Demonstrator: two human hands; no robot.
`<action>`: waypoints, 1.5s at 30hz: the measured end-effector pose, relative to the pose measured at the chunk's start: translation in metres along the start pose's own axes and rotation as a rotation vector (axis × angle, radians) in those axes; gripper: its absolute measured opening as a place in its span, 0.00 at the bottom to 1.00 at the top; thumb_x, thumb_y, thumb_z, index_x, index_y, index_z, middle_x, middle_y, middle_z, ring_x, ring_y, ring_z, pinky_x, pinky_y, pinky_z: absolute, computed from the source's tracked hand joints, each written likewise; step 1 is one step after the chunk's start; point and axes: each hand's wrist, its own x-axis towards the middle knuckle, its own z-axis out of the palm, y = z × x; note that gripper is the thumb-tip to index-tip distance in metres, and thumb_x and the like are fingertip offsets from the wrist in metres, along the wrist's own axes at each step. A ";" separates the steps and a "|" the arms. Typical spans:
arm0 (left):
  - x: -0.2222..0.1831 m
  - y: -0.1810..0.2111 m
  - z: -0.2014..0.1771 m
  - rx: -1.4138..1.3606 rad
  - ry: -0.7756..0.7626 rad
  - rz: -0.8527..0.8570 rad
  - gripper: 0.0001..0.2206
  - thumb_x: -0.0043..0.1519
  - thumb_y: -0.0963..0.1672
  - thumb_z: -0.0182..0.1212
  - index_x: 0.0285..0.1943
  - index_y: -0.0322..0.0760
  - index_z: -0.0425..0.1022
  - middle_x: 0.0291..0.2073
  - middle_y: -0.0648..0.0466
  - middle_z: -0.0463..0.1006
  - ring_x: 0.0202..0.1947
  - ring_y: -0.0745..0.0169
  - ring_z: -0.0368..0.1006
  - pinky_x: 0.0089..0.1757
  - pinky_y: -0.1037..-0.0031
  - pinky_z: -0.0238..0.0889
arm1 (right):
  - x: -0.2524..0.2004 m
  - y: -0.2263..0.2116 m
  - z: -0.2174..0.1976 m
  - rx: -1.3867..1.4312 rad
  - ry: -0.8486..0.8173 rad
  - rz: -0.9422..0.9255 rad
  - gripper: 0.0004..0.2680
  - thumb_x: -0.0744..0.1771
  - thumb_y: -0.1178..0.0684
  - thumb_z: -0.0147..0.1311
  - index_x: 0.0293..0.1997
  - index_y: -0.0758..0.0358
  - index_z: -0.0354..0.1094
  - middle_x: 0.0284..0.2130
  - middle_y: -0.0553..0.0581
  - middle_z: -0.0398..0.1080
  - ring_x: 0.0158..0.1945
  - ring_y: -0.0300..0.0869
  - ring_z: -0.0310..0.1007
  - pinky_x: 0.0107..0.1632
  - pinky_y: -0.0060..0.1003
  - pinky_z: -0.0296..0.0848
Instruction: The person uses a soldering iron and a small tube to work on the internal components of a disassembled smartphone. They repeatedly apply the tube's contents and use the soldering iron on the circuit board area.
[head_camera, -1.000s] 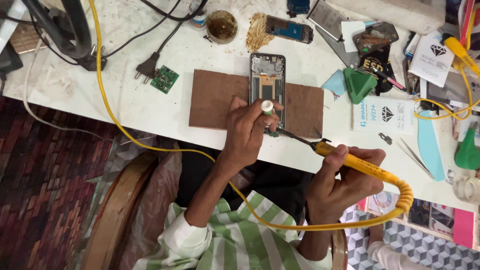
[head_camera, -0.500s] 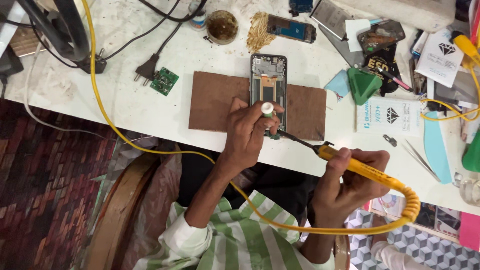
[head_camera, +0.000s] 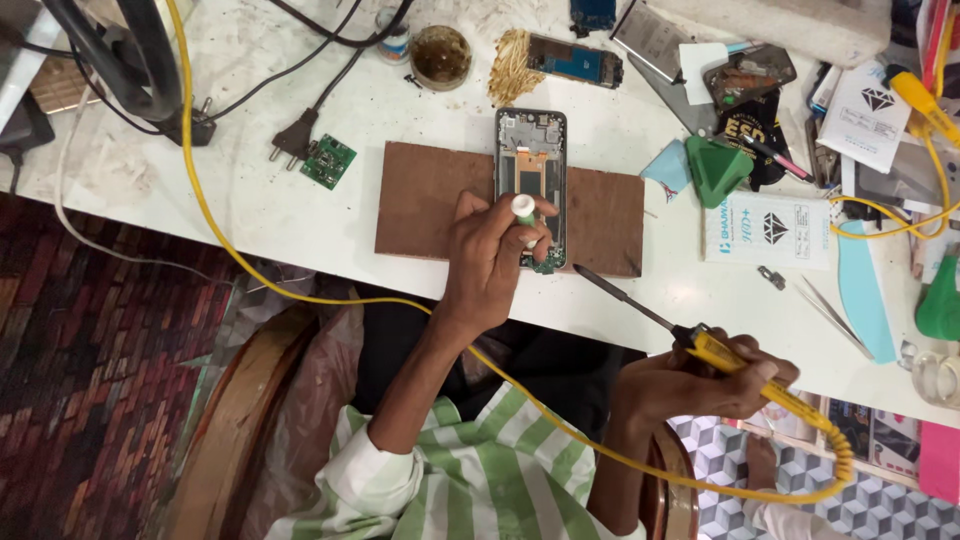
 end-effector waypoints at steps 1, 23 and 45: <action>0.000 0.000 0.000 -0.008 0.002 -0.004 0.24 0.77 0.54 0.34 0.52 0.37 0.76 0.23 0.61 0.76 0.23 0.71 0.64 0.46 0.72 0.51 | -0.002 0.006 -0.002 -0.009 0.025 0.039 0.11 0.72 0.43 0.41 0.38 0.58 0.54 0.30 0.51 0.58 0.27 0.36 0.56 0.29 0.26 0.56; -0.004 -0.002 -0.001 -0.052 -0.041 -0.044 0.17 0.76 0.48 0.41 0.54 0.34 0.76 0.26 0.59 0.78 0.26 0.71 0.67 0.48 0.71 0.51 | 0.002 0.067 -0.018 0.178 -0.073 0.245 0.13 0.74 0.40 0.50 0.41 0.55 0.54 0.37 0.48 0.63 0.32 0.33 0.59 0.33 0.29 0.57; -0.003 -0.002 -0.003 -0.032 -0.029 -0.021 0.13 0.73 0.44 0.46 0.53 0.35 0.77 0.24 0.60 0.78 0.25 0.71 0.69 0.47 0.70 0.51 | 0.003 0.069 -0.020 0.123 -0.055 0.186 0.13 0.74 0.41 0.46 0.40 0.57 0.55 0.33 0.49 0.62 0.27 0.32 0.56 0.27 0.26 0.55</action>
